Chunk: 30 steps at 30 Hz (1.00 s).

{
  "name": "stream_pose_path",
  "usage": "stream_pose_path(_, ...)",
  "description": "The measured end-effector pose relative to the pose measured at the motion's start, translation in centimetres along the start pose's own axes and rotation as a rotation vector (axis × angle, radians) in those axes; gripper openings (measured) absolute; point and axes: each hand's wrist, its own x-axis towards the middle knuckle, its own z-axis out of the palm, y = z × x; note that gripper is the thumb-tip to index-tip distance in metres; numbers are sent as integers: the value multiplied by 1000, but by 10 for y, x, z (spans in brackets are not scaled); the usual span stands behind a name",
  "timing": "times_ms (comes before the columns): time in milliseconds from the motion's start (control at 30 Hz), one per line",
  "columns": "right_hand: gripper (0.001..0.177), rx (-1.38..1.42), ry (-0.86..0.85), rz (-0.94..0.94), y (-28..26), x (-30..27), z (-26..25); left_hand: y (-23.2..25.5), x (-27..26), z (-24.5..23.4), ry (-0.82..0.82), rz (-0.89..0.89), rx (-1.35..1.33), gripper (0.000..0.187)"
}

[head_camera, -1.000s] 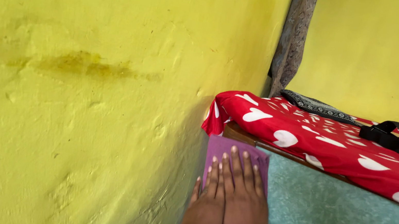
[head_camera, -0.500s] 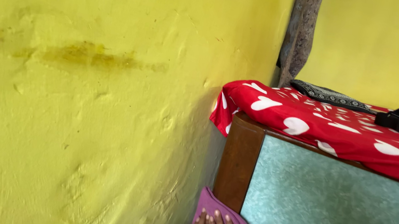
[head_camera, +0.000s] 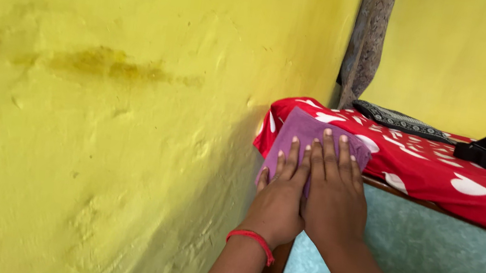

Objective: The person wipes a light blue textured surface with a purple cloth. They spray a cleaning solution from a blue bottle onto the surface and continue wiping with the cloth.

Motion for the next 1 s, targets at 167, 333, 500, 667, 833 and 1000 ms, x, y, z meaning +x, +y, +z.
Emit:
stream_pose_path(167, 68, -55, 20, -7, -9, -18, 12, -3, -12, 8, 165, 84, -172, 103)
stream_pose_path(333, 75, -125, -67, -43, -11, -52, 33, -20, -23, 32, -62, -71, 29, 109)
stream_pose_path(500, 75, 11, -66, -78, -26, -113, 69, -51, -69, 77, 32, -23, 4, 101)
stream_pose_path(667, 71, 69, -39, -132, -39, -199, 122, -82, -109, 120, -142, -158, 12, 103)
stream_pose_path(833, 60, -117, 98, -228, -50, -282, 187, -110, -140, 160, -352, -240, 146, 104)
stream_pose_path(1000, 51, -120, 279, -383, -61, -332, 212, -143, -150, 190, -484, -273, 276, 105)
